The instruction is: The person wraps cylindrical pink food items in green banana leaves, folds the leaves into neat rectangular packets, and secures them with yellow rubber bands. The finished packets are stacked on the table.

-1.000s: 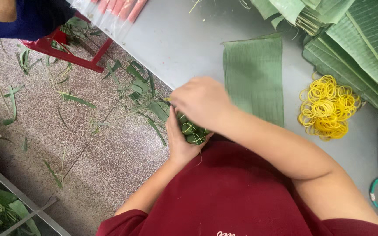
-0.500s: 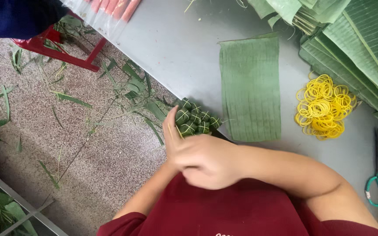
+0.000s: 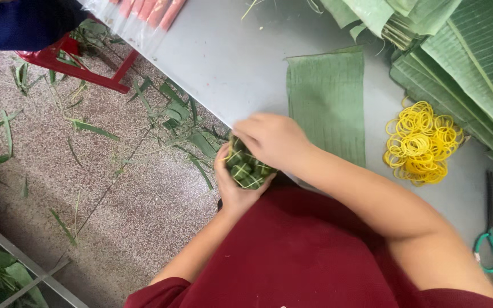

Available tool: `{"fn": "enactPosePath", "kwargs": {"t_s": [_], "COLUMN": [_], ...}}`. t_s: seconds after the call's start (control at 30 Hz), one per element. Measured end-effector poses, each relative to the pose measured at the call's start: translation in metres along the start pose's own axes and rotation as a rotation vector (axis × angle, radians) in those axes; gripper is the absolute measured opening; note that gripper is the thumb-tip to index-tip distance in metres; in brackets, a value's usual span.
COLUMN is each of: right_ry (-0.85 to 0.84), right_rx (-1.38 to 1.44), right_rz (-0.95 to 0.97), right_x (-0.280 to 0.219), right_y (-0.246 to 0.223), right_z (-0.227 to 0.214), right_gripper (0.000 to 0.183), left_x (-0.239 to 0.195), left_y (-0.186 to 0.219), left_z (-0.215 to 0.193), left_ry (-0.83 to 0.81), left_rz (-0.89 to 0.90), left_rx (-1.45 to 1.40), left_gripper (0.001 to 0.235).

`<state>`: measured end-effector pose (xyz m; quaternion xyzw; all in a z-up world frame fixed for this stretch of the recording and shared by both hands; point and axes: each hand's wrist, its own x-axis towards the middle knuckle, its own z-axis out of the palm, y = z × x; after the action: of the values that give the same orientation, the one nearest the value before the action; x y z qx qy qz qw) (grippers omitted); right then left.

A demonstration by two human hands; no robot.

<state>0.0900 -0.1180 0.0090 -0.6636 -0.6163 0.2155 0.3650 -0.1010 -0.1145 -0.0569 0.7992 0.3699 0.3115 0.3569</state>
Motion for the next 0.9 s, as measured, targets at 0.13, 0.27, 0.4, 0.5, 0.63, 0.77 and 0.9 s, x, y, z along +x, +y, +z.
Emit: {"fn": "enactPosePath", "kwargs": {"t_s": [0.13, 0.27, 0.4, 0.5, 0.63, 0.77, 0.9], "right_ry": [-0.267, -0.411, -0.501, -0.250, 0.054, 0.079, 0.110], "right_rx": [-0.244, -0.136, 0.319, 0.356, 0.219, -0.013, -0.020], "right_rz": [0.228, 0.377, 0.707, 0.541, 0.142, 0.274, 0.257], "right_x": [0.026, -0.008, -0.036, -0.048, -0.056, -0.042, -0.031], "right_y": [0.012, 0.022, 0.003, -0.014, -0.020, -0.019, -0.009], "right_z": [0.000, -0.040, -0.043, -0.029, -0.046, -0.065, -0.052], "right_gripper": [0.014, 0.020, 0.034, 0.038, 0.048, 0.049, 0.034], "left_x": [-0.008, -0.011, -0.007, -0.002, 0.032, 0.085, 0.111], "left_y": [-0.020, -0.022, 0.004, 0.026, 0.038, 0.032, 0.026], "left_z": [0.009, 0.013, 0.012, -0.004, -0.026, -0.032, -0.032], "left_ry": [0.065, 0.102, 0.083, 0.008, -0.025, -0.285, -0.360], "left_rz": [0.102, 0.093, -0.353, -0.403, 0.062, 0.119, 0.139], "left_rx": [-0.101, -0.156, -0.548, -0.547, -0.270, -0.142, 0.104], "left_gripper": [0.108, 0.108, 0.108, 0.106, 0.104, 0.114, 0.111]}}
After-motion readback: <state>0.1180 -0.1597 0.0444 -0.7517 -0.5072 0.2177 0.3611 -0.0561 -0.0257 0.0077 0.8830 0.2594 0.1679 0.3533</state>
